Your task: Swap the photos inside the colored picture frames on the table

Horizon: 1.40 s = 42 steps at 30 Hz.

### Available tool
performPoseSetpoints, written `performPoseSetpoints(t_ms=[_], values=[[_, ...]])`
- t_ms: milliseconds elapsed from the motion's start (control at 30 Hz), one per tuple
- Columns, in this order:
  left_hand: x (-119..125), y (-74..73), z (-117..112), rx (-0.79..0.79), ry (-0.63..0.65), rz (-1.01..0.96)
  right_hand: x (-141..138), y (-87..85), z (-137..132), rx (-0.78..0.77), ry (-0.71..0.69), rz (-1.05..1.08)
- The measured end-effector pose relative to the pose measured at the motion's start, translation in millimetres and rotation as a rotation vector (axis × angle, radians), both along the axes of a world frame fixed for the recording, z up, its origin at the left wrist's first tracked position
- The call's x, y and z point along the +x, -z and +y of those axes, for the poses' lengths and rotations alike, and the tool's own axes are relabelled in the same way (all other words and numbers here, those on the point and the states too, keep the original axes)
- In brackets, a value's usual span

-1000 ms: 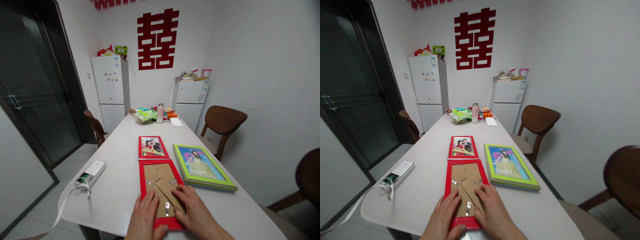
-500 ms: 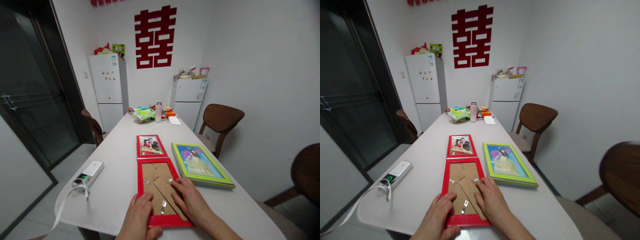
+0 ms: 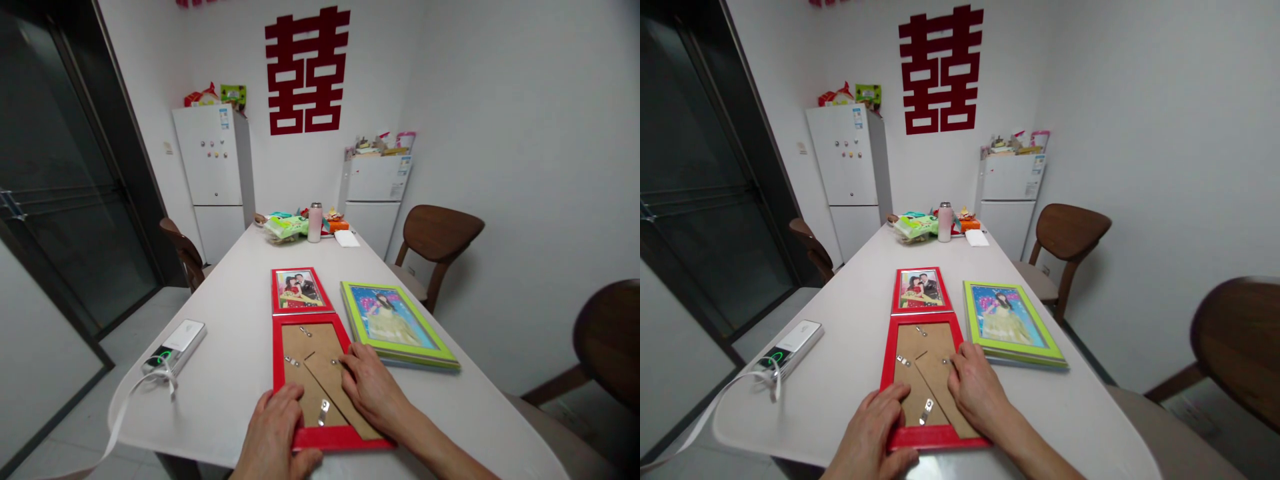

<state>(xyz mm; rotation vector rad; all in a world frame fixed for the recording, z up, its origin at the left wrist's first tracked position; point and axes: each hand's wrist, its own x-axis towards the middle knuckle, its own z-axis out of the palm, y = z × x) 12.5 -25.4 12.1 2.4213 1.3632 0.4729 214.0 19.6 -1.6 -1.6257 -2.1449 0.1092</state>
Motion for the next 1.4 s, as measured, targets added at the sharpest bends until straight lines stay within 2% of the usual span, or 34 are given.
performPoseSetpoints(t_ms=[133,333,500,733,933,1067,1300,1400], values=[[-1.4,2.3,-0.6,0.009,-0.006,-0.045,-4.3,-8.2,-13.0,0.022,-0.054,0.026],[-2.5,6.8,-2.0,0.005,-0.009,-0.053,-21.2,-21.7,-42.8,-0.080,-0.371,0.052],[-2.4,5.2,-0.8,-0.002,-0.016,-0.050,-21.1,-24.1,-47.5,-0.111,-0.435,0.006],[-2.8,5.6,0.7,-0.020,-0.006,-0.061,-23.6,-23.2,-39.8,-0.116,-0.408,0.075],[-2.5,5.9,-1.5,-0.036,-0.010,-0.087,-54.7,-16.9,2.9,-0.053,-0.283,0.039],[-2.8,8.9,-0.5,-0.037,-0.011,-0.108,-69.4,-13.9,20.8,-0.075,-0.285,-0.050],[-4.0,16.4,3.8,-0.001,0.000,-0.137,-66.3,-13.3,20.2,-0.073,-0.333,-0.005],[-4.8,19.2,4.1,0.009,0.000,-0.131,-61.6,-13.4,33.9,-0.074,-0.207,0.031]])
